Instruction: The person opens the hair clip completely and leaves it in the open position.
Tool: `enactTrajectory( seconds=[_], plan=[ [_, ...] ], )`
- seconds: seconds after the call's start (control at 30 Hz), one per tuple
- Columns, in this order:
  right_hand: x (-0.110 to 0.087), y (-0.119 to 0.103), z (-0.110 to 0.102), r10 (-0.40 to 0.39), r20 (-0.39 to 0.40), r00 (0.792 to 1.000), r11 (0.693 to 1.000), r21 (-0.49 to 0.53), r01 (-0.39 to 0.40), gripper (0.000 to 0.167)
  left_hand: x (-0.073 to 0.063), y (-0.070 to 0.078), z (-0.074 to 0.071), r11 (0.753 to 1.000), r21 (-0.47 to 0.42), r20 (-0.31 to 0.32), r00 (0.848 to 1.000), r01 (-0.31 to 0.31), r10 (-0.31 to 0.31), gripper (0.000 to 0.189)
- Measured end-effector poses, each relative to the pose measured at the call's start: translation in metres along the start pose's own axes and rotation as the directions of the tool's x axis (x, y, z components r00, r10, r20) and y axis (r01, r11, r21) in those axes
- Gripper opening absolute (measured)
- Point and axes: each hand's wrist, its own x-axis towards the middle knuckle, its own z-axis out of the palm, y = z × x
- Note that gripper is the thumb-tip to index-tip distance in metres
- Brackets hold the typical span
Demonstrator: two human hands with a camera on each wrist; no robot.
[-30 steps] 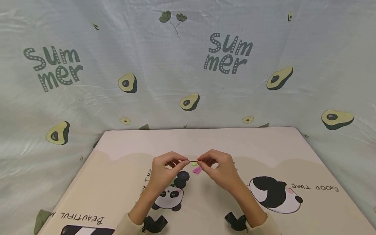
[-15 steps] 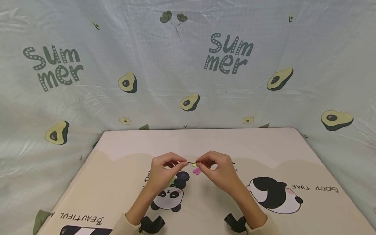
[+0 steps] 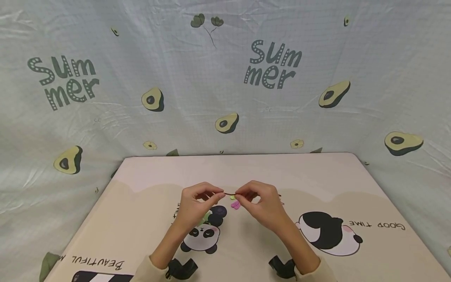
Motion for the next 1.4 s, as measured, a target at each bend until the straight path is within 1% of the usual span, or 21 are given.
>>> enactTrajectory(
  seconds=[0.3,0.47,0.63,0.93,1.27,1.4],
  plan=[
    [-0.0003,0.0009,-0.0004,-0.001,-0.004,1.000,1.000,0.002,0.001,0.016,0.0000,0.0024,-0.0001,1.000,0.019,-0.009,1.000,-0.016,0.016,0.008],
    [-0.0005,0.0016,0.0005,-0.017,-0.018,1.000,1.000,-0.010,0.016,0.016,-0.0007,0.0020,0.0009,0.997,0.063,-0.022,0.998,-0.049,0.051,0.009],
    [-0.0017,0.0041,0.0012,-0.024,-0.034,0.999,0.999,-0.025,0.023,0.018,-0.0008,-0.0008,0.0043,0.995,0.070,-0.043,0.996,-0.073,0.076,0.007],
    [-0.0011,0.0046,0.0026,-0.022,-0.043,0.999,0.999,-0.028,0.021,0.019,-0.0038,-0.0011,0.0043,0.994,0.075,-0.056,0.995,-0.079,0.083,0.006],
    [-0.0008,0.0023,0.0018,-0.020,-0.043,0.999,0.999,-0.026,0.018,0.017,-0.0025,0.0001,0.0039,0.992,0.074,-0.077,0.991,-0.100,0.106,0.006],
    [-0.0011,0.0019,0.0020,-0.012,-0.039,0.999,0.999,-0.030,0.011,0.016,-0.0031,-0.0001,0.0041,0.992,0.076,-0.077,0.992,-0.097,0.103,0.005]
  ],
)
